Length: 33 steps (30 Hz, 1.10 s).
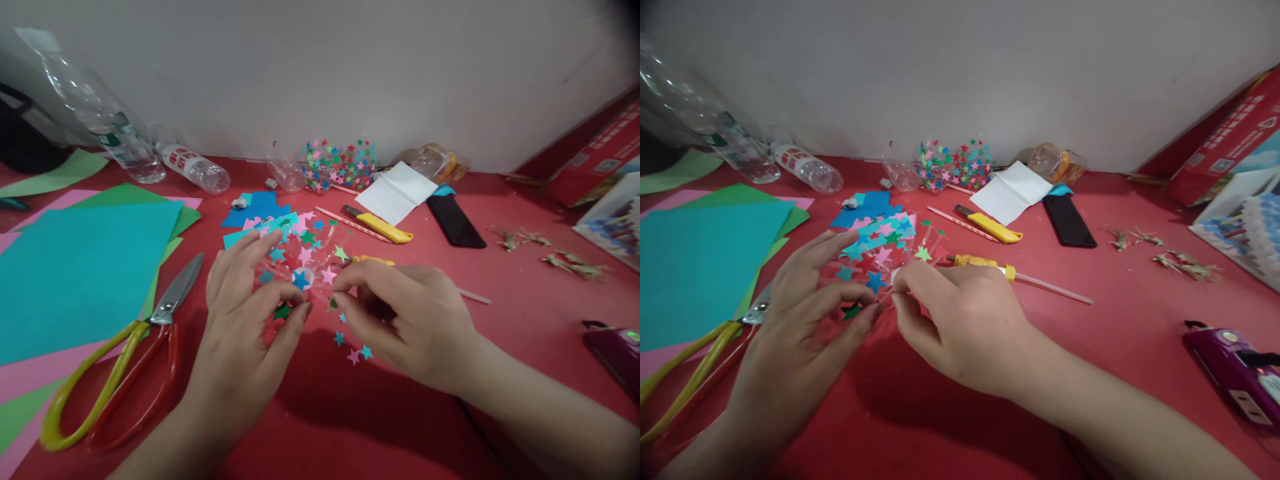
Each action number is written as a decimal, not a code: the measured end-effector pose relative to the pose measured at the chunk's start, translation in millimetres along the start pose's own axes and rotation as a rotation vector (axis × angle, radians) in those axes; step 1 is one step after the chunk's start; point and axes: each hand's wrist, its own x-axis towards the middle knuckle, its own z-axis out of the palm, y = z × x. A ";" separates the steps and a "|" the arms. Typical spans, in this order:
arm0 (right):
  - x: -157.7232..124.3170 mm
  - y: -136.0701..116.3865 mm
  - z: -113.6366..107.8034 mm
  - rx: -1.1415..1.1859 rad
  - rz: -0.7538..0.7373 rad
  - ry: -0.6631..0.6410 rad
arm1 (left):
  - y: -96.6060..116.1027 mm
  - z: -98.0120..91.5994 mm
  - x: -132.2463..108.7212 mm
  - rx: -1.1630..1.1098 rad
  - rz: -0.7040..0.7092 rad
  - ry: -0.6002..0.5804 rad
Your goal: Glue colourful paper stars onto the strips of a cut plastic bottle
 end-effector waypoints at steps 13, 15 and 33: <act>0.5 2.1 0.7 -0.003 -0.038 0.016 | -5.3 10.9 -3.0 0.042 0.042 0.110; 0.9 1.7 0.2 -0.008 -0.044 0.015 | -5.4 12.0 -3.4 0.046 0.048 0.113; 0.6 2.3 -1.7 -0.018 -0.058 0.023 | -9.4 12.4 -3.7 0.024 0.034 0.089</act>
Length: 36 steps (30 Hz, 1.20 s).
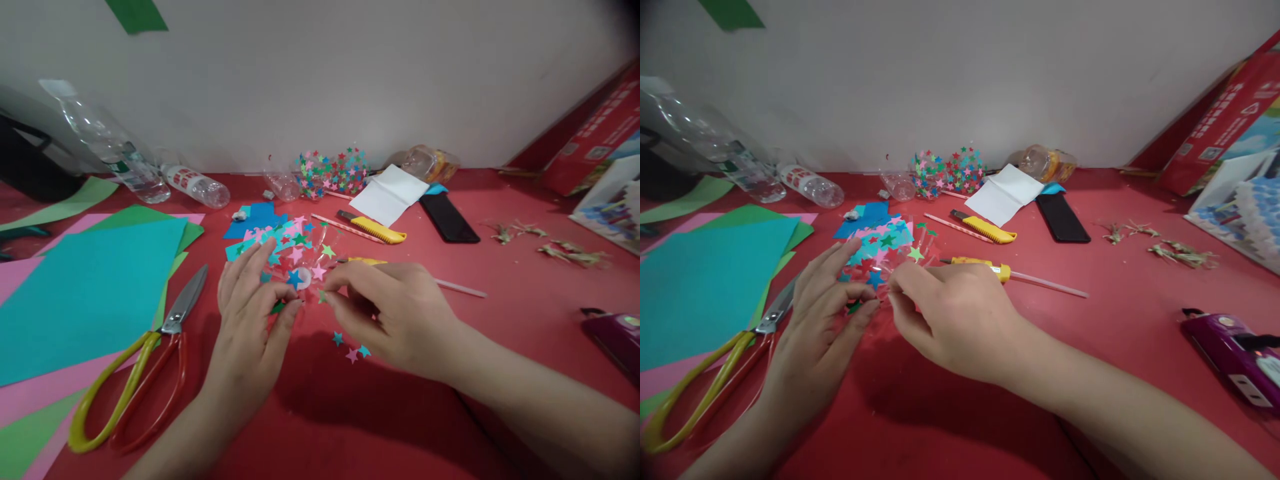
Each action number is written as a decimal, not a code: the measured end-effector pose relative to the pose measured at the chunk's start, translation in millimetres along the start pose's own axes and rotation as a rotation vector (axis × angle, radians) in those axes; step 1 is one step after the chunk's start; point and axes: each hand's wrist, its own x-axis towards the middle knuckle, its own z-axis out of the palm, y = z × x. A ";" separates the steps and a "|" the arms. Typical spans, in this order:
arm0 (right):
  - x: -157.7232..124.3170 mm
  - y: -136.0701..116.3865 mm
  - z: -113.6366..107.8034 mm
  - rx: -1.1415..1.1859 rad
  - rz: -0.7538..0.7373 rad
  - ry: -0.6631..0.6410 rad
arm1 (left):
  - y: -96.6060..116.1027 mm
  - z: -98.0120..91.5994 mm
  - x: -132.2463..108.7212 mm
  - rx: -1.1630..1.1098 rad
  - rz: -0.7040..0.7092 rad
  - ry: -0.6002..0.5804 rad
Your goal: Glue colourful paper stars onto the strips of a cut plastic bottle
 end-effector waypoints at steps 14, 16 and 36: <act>0.5 -0.8 0.5 -0.005 -0.017 -0.022 | -0.2 3.9 0.1 0.029 0.023 -0.023; 0.2 -1.1 1.1 -0.004 -0.021 -0.024 | -0.3 3.2 -0.1 0.029 0.018 -0.030; -1.9 -2.4 2.3 -0.041 -0.020 -0.046 | 2.7 -1.3 -0.2 0.018 -0.018 -0.024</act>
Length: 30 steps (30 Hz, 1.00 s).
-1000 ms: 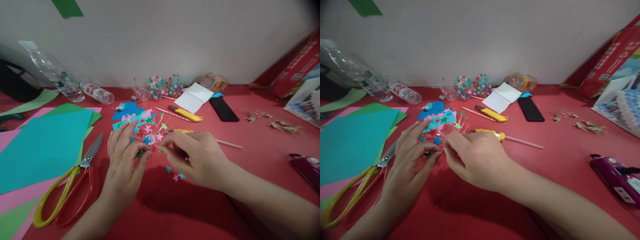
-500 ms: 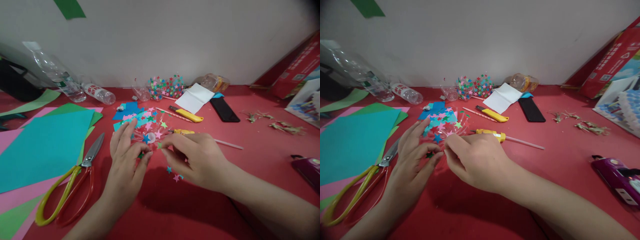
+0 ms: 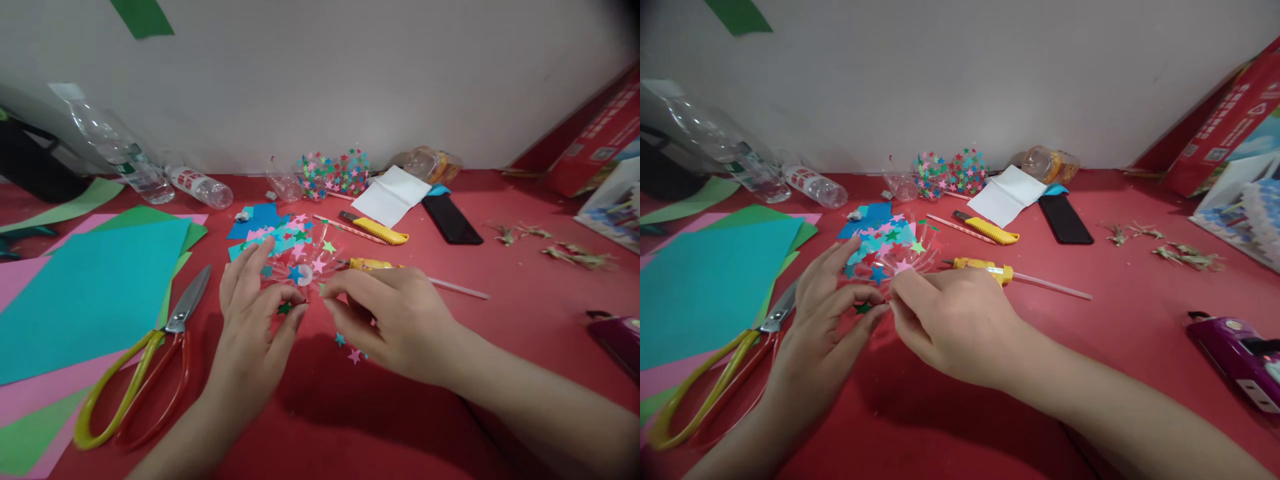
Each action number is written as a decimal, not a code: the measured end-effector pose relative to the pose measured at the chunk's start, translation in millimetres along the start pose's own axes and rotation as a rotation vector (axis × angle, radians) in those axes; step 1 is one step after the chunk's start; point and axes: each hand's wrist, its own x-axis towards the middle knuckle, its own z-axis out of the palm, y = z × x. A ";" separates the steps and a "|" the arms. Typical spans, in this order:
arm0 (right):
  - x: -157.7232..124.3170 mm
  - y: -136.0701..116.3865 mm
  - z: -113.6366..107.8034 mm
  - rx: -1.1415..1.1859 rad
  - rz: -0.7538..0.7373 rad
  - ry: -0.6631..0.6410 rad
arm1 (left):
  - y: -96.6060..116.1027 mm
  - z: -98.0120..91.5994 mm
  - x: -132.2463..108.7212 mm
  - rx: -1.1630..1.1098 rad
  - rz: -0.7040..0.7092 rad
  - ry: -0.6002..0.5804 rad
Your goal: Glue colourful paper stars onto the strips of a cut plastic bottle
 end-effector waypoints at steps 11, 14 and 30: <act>0.9 -0.1 -0.5 -0.001 -0.010 -0.005 | 1.0 1.4 2.3 -0.002 -0.003 -0.002; 0.6 -0.8 0.7 -0.004 -0.008 -0.009 | 1.1 1.8 1.0 -0.006 0.006 0.019; -0.6 -2.6 5.6 -0.077 -0.008 -0.068 | 2.5 1.5 0.0 0.013 0.075 0.003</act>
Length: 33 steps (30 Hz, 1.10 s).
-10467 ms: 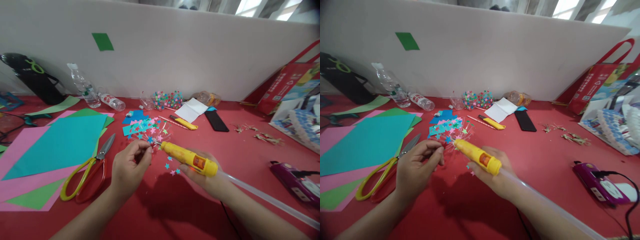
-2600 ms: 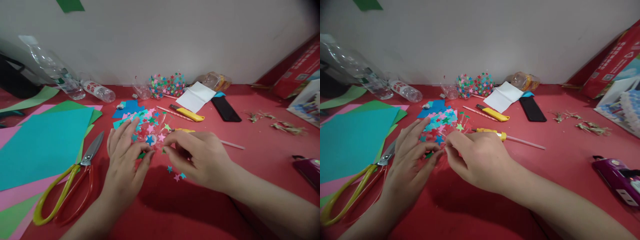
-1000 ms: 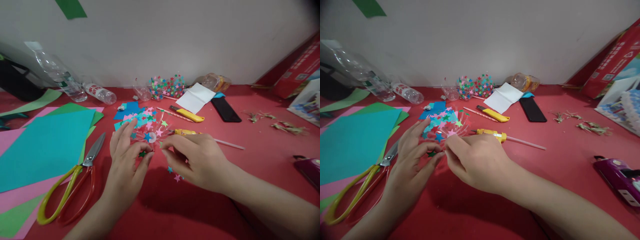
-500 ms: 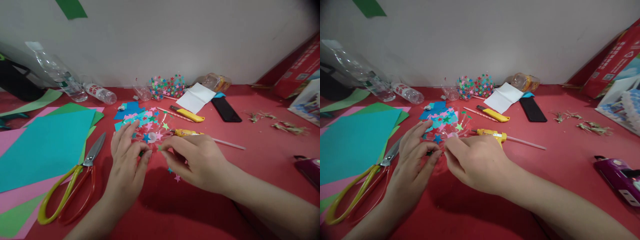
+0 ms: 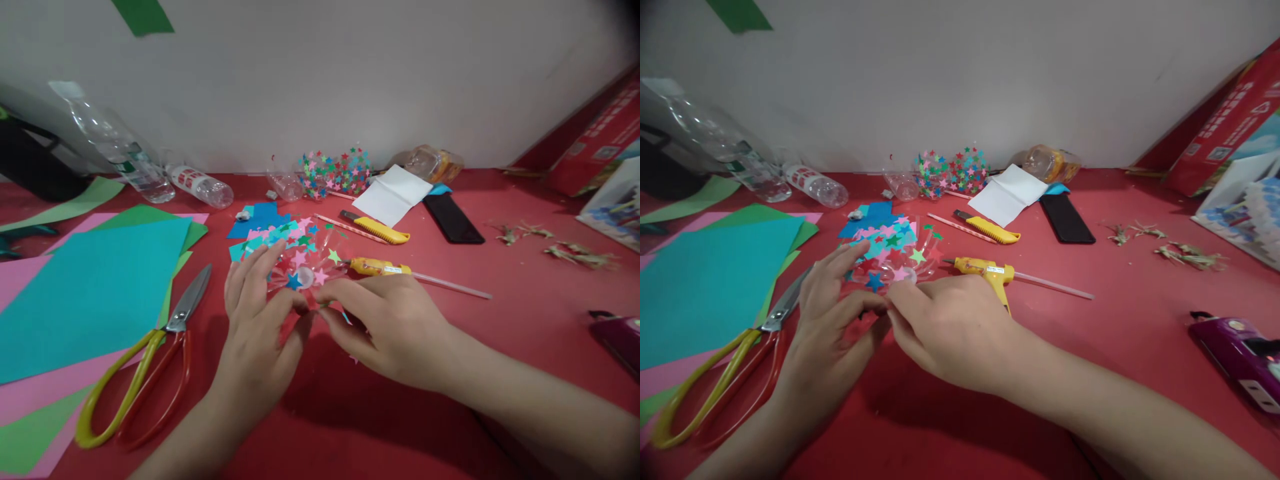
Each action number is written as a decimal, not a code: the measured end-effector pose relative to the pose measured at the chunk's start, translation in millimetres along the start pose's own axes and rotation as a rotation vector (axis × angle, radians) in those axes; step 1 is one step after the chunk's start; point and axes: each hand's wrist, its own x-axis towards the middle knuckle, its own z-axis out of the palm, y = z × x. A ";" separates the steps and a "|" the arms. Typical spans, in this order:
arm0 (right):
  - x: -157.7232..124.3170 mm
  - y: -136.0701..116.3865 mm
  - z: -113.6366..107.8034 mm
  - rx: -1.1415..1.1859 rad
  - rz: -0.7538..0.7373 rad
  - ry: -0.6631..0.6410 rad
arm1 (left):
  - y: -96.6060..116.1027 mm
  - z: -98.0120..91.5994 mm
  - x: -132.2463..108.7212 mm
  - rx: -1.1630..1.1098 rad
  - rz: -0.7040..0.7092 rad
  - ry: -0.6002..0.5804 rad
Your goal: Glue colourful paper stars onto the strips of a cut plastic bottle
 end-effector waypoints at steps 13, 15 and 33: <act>-0.3 0.4 0.3 -0.006 -0.001 -0.035 | 0.3 1.2 1.9 -0.006 0.046 0.016; -0.5 0.5 -0.3 -0.002 0.001 -0.034 | 0.1 0.7 1.6 -0.002 0.048 0.007; -0.4 4.1 8.9 -0.081 -0.064 -0.029 | 4.5 -2.0 1.7 -0.014 0.002 0.054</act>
